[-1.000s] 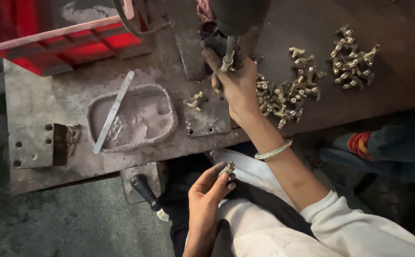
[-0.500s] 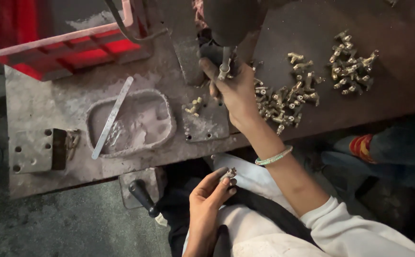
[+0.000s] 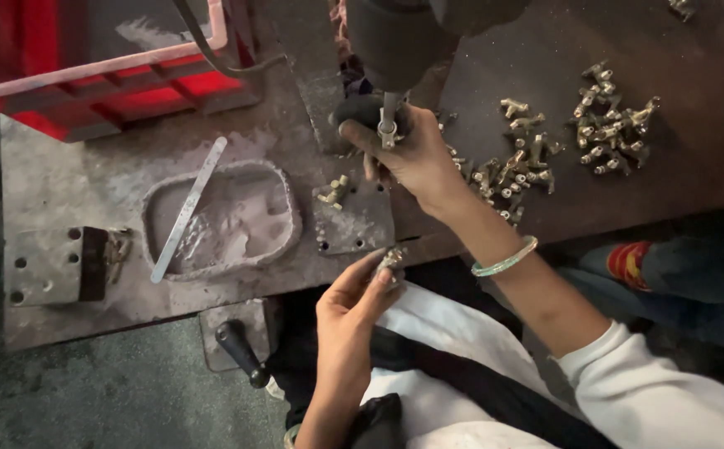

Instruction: The person picks small brass fittings one at a time from the workbench, holds each under a bench-mounted machine to work on it, dips pieces in a tray of liquid, and sets finished fittings in piles on the bench. The cycle repeats continuously across the episode.

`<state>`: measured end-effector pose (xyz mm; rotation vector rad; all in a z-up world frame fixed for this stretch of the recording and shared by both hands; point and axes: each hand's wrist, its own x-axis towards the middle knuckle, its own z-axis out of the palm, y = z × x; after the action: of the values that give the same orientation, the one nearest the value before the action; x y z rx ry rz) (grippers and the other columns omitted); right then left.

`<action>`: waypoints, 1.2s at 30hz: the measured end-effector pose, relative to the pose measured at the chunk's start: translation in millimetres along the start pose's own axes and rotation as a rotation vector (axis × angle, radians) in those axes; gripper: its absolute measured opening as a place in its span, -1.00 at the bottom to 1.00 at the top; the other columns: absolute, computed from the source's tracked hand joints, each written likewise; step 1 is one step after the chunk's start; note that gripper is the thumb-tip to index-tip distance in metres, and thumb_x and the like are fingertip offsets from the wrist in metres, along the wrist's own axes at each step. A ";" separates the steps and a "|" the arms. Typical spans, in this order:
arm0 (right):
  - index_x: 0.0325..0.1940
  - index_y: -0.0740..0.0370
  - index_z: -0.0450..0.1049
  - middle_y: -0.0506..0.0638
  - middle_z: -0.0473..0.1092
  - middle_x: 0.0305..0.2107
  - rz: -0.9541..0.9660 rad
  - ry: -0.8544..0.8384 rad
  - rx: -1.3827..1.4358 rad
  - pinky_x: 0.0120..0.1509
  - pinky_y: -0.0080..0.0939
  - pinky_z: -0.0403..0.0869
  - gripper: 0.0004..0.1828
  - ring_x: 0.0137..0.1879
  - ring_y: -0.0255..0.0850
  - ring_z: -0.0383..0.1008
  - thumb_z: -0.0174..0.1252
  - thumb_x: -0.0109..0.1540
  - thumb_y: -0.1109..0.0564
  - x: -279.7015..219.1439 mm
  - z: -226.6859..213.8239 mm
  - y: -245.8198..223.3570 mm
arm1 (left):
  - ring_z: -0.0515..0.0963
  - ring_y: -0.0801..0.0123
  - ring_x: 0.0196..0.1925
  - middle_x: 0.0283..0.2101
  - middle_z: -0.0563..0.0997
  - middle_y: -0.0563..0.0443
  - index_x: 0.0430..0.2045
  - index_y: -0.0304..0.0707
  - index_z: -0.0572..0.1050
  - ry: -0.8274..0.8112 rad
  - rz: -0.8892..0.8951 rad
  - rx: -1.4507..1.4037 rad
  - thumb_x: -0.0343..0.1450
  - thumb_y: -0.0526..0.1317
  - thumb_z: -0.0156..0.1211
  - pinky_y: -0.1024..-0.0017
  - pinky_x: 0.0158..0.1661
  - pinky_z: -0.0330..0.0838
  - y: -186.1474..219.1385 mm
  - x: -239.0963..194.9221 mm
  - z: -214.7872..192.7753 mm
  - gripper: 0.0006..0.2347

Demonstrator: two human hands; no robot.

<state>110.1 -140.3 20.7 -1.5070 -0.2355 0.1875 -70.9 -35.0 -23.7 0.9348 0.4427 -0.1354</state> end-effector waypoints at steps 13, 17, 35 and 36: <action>-0.22 0.25 0.48 -0.12 0.41 -0.62 0.003 -0.078 0.004 -0.55 -0.36 0.30 -0.70 -0.56 -0.39 0.43 0.36 0.29 -0.02 3.2 -6.4 7.7 | 0.63 0.42 0.05 0.03 0.66 -0.05 0.05 -0.43 0.54 -0.007 -0.058 -0.033 0.48 -0.29 0.13 0.31 0.05 0.60 -12.1 -2.6 1.4 -0.72; -0.19 0.25 0.53 -0.12 0.44 -0.63 -0.024 -0.081 -0.022 -0.55 -0.35 0.30 -0.71 -0.57 -0.39 0.43 0.35 0.29 -0.03 1.2 -4.7 10.6 | 0.62 0.42 0.01 0.02 0.67 -0.05 0.06 -0.43 0.54 -0.017 -0.049 0.004 0.48 -0.29 0.14 0.34 0.00 0.58 -6.3 -6.0 3.3 -0.72; -0.15 0.27 0.56 -0.14 0.45 -0.57 -0.071 -0.036 -0.015 -0.52 -0.38 0.31 -0.66 -0.56 -0.41 0.43 0.37 0.26 -0.06 4.0 -4.6 7.3 | 0.64 0.48 -0.02 -0.02 0.69 0.00 0.04 -0.42 0.55 -0.030 0.009 -0.001 0.45 -0.31 0.18 0.38 -0.03 0.59 3.5 -9.7 8.7 -0.71; -0.15 0.28 0.55 -0.12 0.44 -0.57 -0.064 -0.067 -0.001 -0.51 -0.38 0.31 -0.67 -0.55 -0.40 0.43 0.37 0.28 -0.05 4.7 -7.3 4.2 | 0.64 0.47 -0.05 -0.04 0.69 -0.02 0.03 -0.45 0.56 -0.025 0.029 -0.003 0.44 -0.33 0.21 0.38 -0.04 0.59 5.5 -8.9 10.8 -0.72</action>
<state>116.7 -145.9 16.4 -1.4935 -0.3369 0.1872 -73.9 -41.0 -10.3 0.9351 0.4063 -0.1199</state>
